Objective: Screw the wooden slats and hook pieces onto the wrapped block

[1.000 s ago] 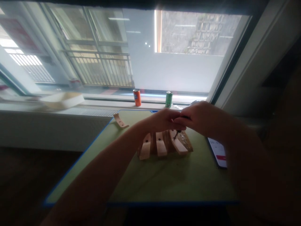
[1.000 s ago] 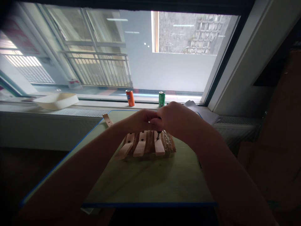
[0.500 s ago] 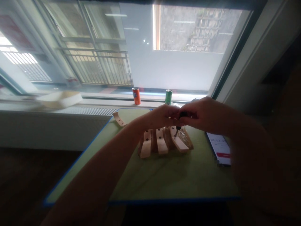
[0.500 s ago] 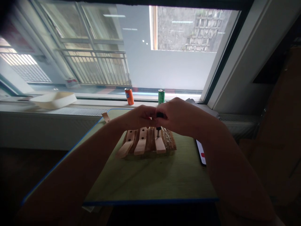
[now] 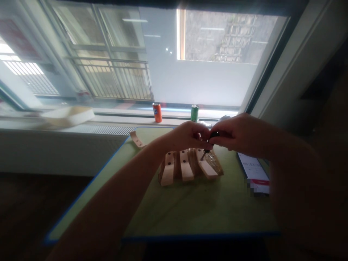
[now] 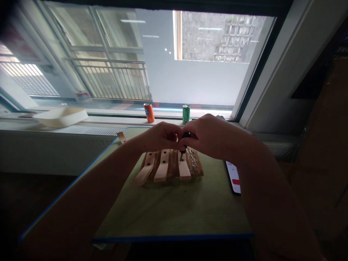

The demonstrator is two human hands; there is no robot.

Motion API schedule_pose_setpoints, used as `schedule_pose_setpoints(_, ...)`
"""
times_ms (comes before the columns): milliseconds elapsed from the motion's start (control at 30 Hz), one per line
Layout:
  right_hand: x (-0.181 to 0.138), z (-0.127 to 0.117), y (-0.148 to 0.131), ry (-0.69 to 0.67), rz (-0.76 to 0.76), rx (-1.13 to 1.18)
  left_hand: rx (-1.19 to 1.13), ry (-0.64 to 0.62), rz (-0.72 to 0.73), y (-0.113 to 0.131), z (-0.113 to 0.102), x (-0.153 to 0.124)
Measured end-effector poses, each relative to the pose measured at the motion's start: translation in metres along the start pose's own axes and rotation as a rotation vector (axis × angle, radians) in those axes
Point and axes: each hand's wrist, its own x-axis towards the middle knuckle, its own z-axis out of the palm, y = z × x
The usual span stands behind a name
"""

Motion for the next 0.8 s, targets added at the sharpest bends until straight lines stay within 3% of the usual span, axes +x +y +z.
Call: schedule_pose_setpoints(800,-0.0039,0.0019,0.0045,-0.041,0.037,-0.063,0.055,-0.064,-0.017,-0.0025,0.0018,0.0030)
